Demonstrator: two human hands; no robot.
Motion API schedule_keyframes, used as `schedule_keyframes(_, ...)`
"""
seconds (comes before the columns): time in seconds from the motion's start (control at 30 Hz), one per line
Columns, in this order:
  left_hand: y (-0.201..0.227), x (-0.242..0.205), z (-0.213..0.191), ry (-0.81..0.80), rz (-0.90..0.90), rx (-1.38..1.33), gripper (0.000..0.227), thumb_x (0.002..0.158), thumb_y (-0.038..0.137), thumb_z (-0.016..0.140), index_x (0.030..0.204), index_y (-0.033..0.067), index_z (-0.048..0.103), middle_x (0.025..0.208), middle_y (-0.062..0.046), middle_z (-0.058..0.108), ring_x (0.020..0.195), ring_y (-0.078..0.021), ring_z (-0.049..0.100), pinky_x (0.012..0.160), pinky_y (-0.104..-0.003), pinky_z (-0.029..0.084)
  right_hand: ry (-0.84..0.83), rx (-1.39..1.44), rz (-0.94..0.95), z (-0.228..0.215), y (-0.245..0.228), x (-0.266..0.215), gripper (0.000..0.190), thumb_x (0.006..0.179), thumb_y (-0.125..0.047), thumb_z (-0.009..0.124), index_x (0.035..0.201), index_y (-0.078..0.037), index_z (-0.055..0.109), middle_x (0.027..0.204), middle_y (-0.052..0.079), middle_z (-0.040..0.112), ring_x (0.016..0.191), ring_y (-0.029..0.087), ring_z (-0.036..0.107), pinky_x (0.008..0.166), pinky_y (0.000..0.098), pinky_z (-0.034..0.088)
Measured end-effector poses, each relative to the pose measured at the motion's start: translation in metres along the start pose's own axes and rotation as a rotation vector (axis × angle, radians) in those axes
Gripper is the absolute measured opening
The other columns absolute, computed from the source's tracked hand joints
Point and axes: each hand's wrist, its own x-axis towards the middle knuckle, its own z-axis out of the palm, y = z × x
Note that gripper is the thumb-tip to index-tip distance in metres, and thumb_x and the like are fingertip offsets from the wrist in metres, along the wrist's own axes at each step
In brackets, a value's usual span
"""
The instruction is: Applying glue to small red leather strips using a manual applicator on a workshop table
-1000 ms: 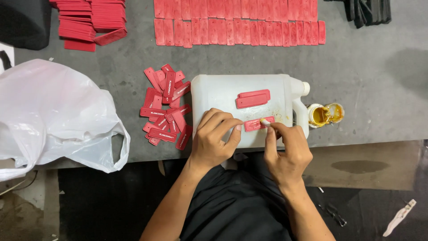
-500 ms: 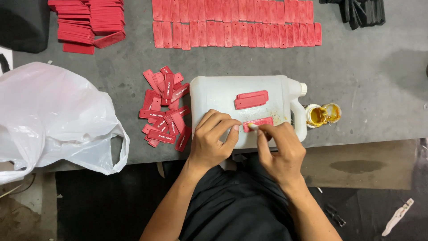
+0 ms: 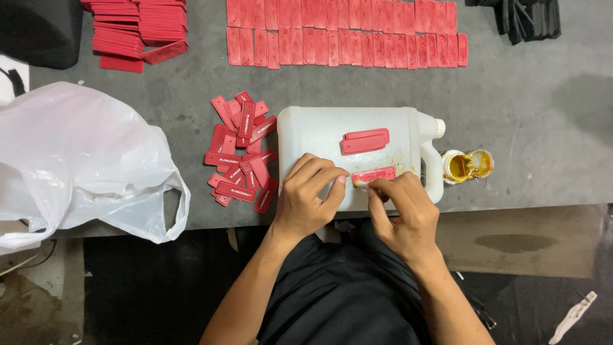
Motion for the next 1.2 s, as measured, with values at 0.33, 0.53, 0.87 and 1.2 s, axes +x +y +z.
schedule_keyframes(0.33, -0.001, -0.002, 0.001, 0.012, -0.001, 0.01, 0.011, 0.093, 0.006, 0.065, 0.088, 0.0087, 0.074, 0.075, -0.006, 0.062, 0.071, -0.026, 0.062, 0.065, -0.038, 0.056, 0.041, -0.068, -0.053, 0.001, -0.003, -0.005, 0.009, 0.087, 0.009, 0.073, 0.089, 0.001, 0.075, 0.067, 0.01, 0.06, 0.06, 0.028, 0.056, 0.062, 0.0382, 0.052)
schedule_keyframes(0.53, 0.0, 0.0, 0.001, 0.008, 0.002, 0.01, 0.012, 0.094, 0.006, 0.064, 0.087, 0.0083, 0.074, 0.074, -0.006, 0.062, 0.07, -0.026, 0.061, 0.065, -0.037, 0.056, 0.049, -0.03, -0.06, 0.005, -0.006, -0.016, 0.009, 0.087, 0.009, 0.074, 0.09, 0.0, 0.075, 0.068, 0.01, 0.063, 0.059, 0.028, 0.057, 0.061, 0.0382, 0.052)
schedule_keyframes(0.87, 0.0, 0.0, 0.0, 0.0, 0.005, 0.022, 0.012, 0.094, 0.006, 0.065, 0.088, 0.0079, 0.074, 0.075, -0.007, 0.063, 0.071, -0.0256, 0.062, 0.066, -0.037, 0.056, 0.157, -0.16, -0.054, 0.002, -0.003, -0.022, 0.01, 0.086, 0.011, 0.074, 0.09, 0.002, 0.076, 0.068, 0.008, 0.062, 0.059, 0.024, 0.056, 0.062, 0.0357, 0.052)
schedule_keyframes(1.2, 0.003, 0.004, 0.0, -0.012, 0.015, 0.03, 0.012, 0.094, 0.005, 0.064, 0.089, 0.0067, 0.074, 0.074, -0.007, 0.062, 0.069, -0.026, 0.061, 0.064, -0.038, 0.055, 0.215, -0.182, 0.013, 0.008, -0.01, -0.023, 0.008, 0.087, 0.008, 0.075, 0.091, 0.001, 0.076, 0.068, 0.008, 0.063, 0.061, 0.024, 0.058, 0.064, 0.0352, 0.053)
